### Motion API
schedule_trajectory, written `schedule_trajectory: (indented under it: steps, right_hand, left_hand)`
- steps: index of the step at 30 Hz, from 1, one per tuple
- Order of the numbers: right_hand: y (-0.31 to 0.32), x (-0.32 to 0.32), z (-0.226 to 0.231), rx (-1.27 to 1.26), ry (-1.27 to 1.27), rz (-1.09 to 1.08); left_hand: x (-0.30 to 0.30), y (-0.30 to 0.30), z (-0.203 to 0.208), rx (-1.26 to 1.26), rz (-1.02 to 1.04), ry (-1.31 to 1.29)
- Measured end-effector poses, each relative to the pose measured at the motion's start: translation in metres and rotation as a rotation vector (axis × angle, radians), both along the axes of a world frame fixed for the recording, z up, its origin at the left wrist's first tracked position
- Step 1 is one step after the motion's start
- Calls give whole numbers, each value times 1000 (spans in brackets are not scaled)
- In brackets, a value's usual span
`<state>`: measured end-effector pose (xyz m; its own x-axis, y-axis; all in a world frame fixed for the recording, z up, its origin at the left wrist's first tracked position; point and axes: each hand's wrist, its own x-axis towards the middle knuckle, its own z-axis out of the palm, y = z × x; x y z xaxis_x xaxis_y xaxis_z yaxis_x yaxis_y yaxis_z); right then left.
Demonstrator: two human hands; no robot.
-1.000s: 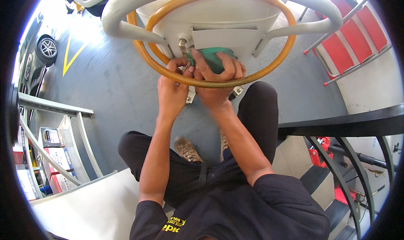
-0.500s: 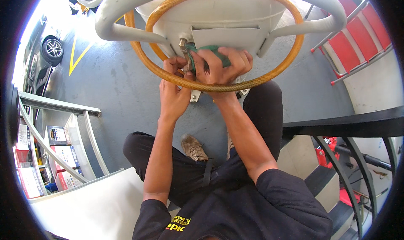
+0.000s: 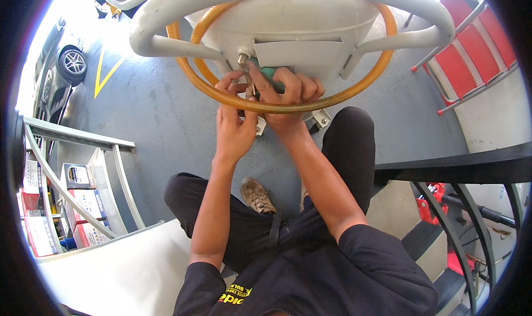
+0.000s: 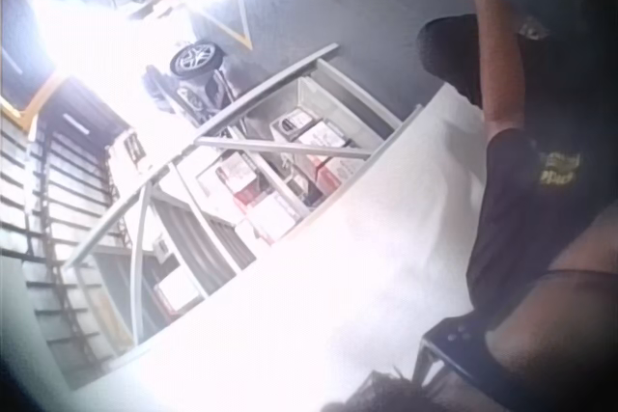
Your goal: The person sits on the floor and wipes the exterior of a white cylindrical tank with a green cloth. They clean the top, sides, and bottom, including the area around the wheels and hoses.
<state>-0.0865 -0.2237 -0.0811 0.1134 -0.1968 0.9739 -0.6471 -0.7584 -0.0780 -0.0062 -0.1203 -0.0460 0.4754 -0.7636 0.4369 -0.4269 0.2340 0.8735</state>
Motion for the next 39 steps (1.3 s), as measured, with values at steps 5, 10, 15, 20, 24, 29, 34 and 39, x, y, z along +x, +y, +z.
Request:
schedule_trajectory:
  steps: [5,10,15,20,24,29,34,39]
  right_hand:
    - [17,-4,15,128,20,74]
    - [41,-5,13,449,191,72]
    - [50,-6,1,516,287,88]
    - [55,-5,22,523,355,51]
    - [52,-5,31,450,361,18]
    - [46,-20,41,527,425,62]
    - [32,-30,40,582,437,94]
    - [37,-35,27,647,493,75]
  left_hand:
    - [4,2,-9,-51,-2,80]
    - [8,11,1,82,-26,7]
    - [8,15,10,223,-22,39]
    - [14,17,2,192,-28,32]
    - [12,14,-3,76,-12,22]
    - [12,11,-11,105,10,-2]
    - [14,8,-14,162,-30,64]
    - [10,9,-10,130,-42,121]
